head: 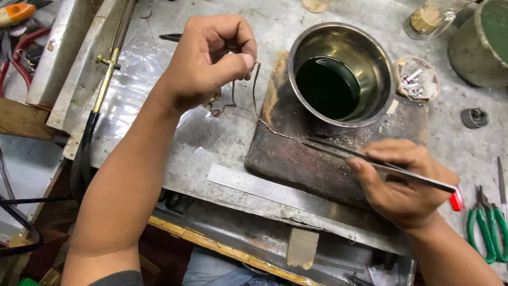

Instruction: Heating an acid solution in a metal bowl using a gas torch while treating a jewelry chain.

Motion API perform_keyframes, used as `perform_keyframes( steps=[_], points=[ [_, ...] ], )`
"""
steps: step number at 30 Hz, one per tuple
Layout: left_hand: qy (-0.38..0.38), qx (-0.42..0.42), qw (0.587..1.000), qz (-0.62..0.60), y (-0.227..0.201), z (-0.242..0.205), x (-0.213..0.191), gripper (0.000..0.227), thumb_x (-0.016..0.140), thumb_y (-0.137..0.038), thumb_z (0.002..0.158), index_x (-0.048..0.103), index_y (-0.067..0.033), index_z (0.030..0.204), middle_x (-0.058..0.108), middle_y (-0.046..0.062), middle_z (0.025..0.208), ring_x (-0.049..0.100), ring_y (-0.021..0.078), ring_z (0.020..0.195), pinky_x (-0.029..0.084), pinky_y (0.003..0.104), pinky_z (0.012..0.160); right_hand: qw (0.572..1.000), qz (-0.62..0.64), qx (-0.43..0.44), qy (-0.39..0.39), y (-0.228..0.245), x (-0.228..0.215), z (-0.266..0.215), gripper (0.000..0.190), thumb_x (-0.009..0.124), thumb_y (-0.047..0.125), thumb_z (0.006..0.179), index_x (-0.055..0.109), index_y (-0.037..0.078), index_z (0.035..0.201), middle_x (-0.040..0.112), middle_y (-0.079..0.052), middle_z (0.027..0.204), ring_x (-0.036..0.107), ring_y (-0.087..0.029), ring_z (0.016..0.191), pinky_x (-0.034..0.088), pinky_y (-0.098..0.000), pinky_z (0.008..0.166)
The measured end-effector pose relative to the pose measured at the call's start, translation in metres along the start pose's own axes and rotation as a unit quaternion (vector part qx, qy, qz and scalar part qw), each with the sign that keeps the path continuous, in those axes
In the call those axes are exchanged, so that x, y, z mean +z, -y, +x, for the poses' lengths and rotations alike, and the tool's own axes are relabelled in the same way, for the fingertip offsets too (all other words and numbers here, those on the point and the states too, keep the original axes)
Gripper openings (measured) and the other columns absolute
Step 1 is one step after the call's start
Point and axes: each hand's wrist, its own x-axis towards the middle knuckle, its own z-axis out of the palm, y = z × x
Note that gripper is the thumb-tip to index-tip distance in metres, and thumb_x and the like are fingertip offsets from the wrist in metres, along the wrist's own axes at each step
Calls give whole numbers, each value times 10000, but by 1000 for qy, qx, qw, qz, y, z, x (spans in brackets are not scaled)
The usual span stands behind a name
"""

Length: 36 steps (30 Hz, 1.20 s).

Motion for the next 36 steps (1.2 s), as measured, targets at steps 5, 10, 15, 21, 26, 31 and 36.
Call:
perform_keyframes(
  steps=[5,10,15,21,26,31,36],
  points=[
    [-13,7,1000,11,1,1,1,50,578,-16,896,574,-38,852,585,50,801,578,132,737,469,233,629,999,27,-14,16,0,3,-2,304,827,6,827,560,-91,936,685,-270,876,735,-326,790,606,-363,683],
    [-19,22,999,17,4,0,-1,43,581,-17,900,580,-26,858,595,58,805,586,138,737,490,238,640,999,34,-3,20,3,5,0,275,798,-6,841,550,-98,916,679,-262,830,729,-328,753,581,-351,649],
    [-36,10,999,-18,9,-1,-6,45,587,-62,897,569,-29,871,587,62,785,592,143,715,506,247,634,997,55,41,27,3,1,-1,262,764,-25,871,519,-65,956,663,-262,839,729,-331,776,584,-346,665],
    [-45,19,997,-55,10,-1,-11,76,547,-124,870,552,-50,856,586,59,777,540,133,689,458,259,630,990,104,88,29,-4,-8,-5,266,704,32,893,466,-25,997,653,-263,859,712,-304,768,593,-344,707],
    [-41,2,997,-62,8,-1,-9,143,572,-172,858,545,-32,850,589,89,771,557,153,695,449,257,636,989,92,114,37,-8,-13,-5,224,658,111,930,485,-26,974,649,-232,883,690,-271,789,555,-311,693],
    [-27,5,998,-61,13,-4,-8,109,567,-139,876,548,-33,859,578,72,784,543,142,702,467,256,646,985,111,121,54,-9,-12,-5,216,645,109,942,490,-30,997,644,-231,921,680,-274,838,563,-321,751],
    [-29,9,998,-56,11,-3,-8,134,575,-157,882,543,-28,868,588,86,790,549,150,701,462,258,645,989,100,107,27,-9,-12,-6,208,621,114,964,466,-20,998,633,-240,908,678,-296,835,551,-354,777]
  ],
)
